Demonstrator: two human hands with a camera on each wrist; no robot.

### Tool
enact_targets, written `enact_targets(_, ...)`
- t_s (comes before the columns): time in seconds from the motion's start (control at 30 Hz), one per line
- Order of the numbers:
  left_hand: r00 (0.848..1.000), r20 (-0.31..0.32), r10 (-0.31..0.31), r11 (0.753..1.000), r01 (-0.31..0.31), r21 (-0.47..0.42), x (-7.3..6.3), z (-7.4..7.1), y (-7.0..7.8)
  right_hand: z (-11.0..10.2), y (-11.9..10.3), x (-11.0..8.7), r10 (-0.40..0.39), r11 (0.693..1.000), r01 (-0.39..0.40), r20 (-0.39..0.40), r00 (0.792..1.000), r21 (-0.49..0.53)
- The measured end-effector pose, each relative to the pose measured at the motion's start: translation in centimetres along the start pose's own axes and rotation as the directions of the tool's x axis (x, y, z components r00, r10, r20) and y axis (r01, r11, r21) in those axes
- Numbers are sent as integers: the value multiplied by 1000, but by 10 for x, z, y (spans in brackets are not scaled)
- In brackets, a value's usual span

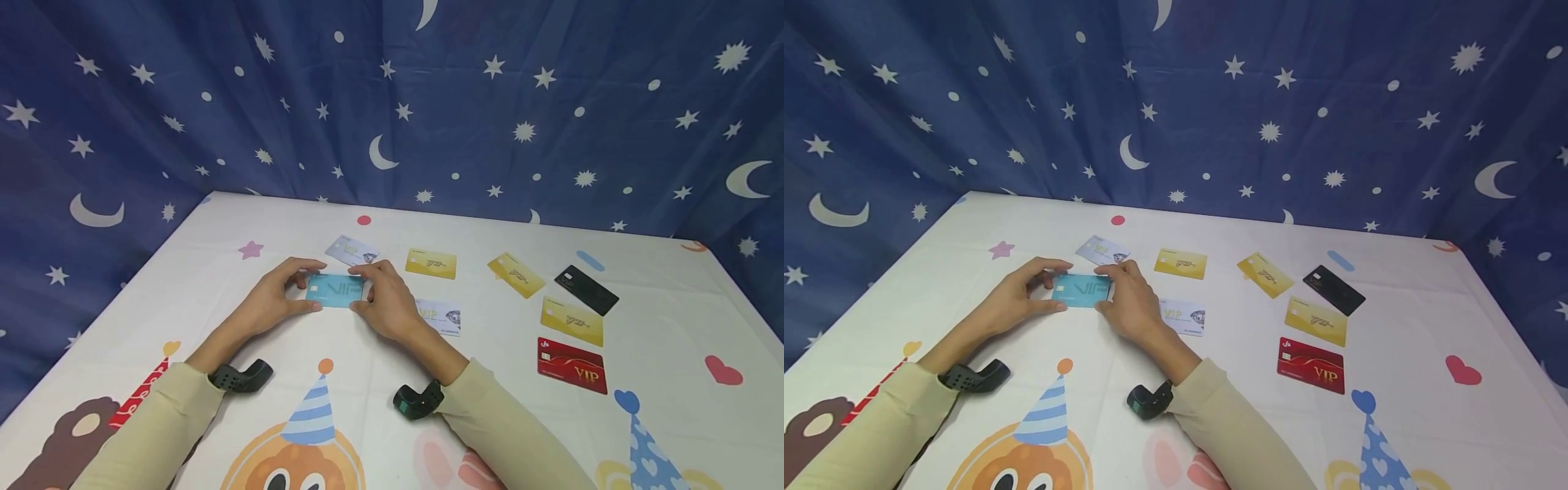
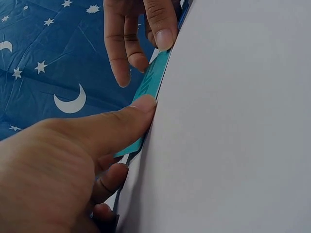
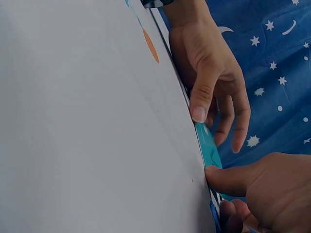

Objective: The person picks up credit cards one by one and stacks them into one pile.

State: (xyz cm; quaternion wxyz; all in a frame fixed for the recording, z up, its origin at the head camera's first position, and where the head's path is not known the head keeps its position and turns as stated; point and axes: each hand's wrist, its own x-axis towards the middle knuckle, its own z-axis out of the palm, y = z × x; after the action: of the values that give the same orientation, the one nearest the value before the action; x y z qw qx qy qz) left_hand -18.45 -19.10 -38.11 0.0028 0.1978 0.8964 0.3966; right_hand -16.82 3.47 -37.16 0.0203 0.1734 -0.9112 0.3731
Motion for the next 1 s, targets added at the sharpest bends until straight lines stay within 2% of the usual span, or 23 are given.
enact_targets(0.33,999,4,45,999,-45,-27,1,0,-1,-1,0,1,-2,1000,3,16,1000,-29)
enact_targets(0.67,994,-73,86,996,-85,18,-2,-3,-2,-2,2,1,2,1000,-1,44,999,-30)
enact_targets(1.0,988,-95,124,992,-125,-7,-3,-5,-1,-10,7,1,-92,996,92,88,992,0)
